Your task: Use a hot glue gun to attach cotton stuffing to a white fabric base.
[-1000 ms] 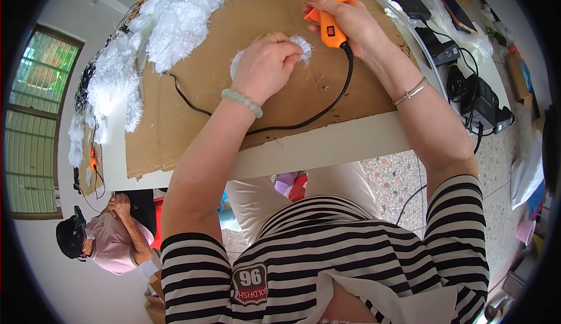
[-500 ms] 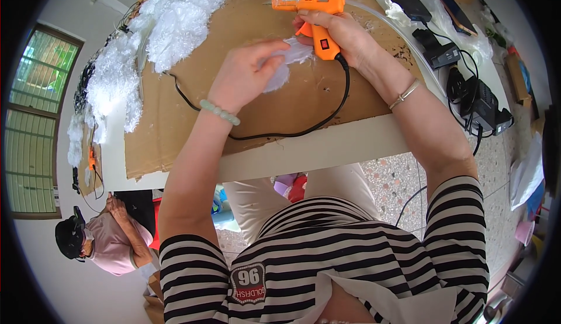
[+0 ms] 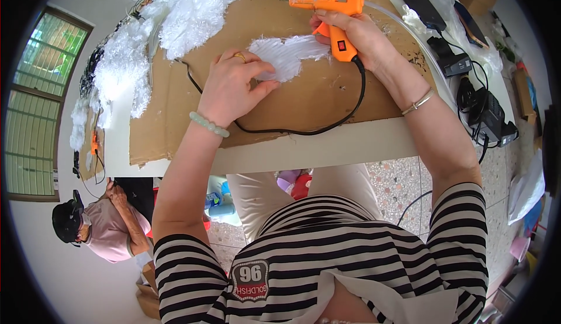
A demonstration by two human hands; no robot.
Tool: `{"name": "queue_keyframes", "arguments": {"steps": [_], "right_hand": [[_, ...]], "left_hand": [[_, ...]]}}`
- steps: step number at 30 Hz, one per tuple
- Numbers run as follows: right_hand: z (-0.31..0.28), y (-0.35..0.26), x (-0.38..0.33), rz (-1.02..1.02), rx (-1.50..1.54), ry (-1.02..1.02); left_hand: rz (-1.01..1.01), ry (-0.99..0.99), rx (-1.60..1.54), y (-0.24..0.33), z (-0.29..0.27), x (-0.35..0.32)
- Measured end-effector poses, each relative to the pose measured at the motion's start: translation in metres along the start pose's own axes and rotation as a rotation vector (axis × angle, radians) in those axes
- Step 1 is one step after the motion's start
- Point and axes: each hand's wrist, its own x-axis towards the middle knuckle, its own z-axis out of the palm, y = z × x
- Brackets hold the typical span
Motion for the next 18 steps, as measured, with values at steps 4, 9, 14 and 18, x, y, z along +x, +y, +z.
{"name": "queue_keyframes", "arguments": {"steps": [4,9,14,18], "right_hand": [[-0.003,-0.001,0.001,0.004,-0.047,-0.002],[-0.002,-0.004,-0.001,0.019,-0.047,-0.019],[-0.003,0.000,0.000,-0.001,-0.021,0.011],[0.000,-0.001,-0.001,0.040,-0.047,0.006]], "left_hand": [[-0.266,0.062,-0.388,-0.007,-0.005,0.005],[-0.649,0.401,-1.064,-0.025,-0.013,0.021],[-0.658,0.461,-1.770,-0.026,-0.002,0.029],[-0.681,0.465,-1.814,-0.030,0.003,0.037]]}}
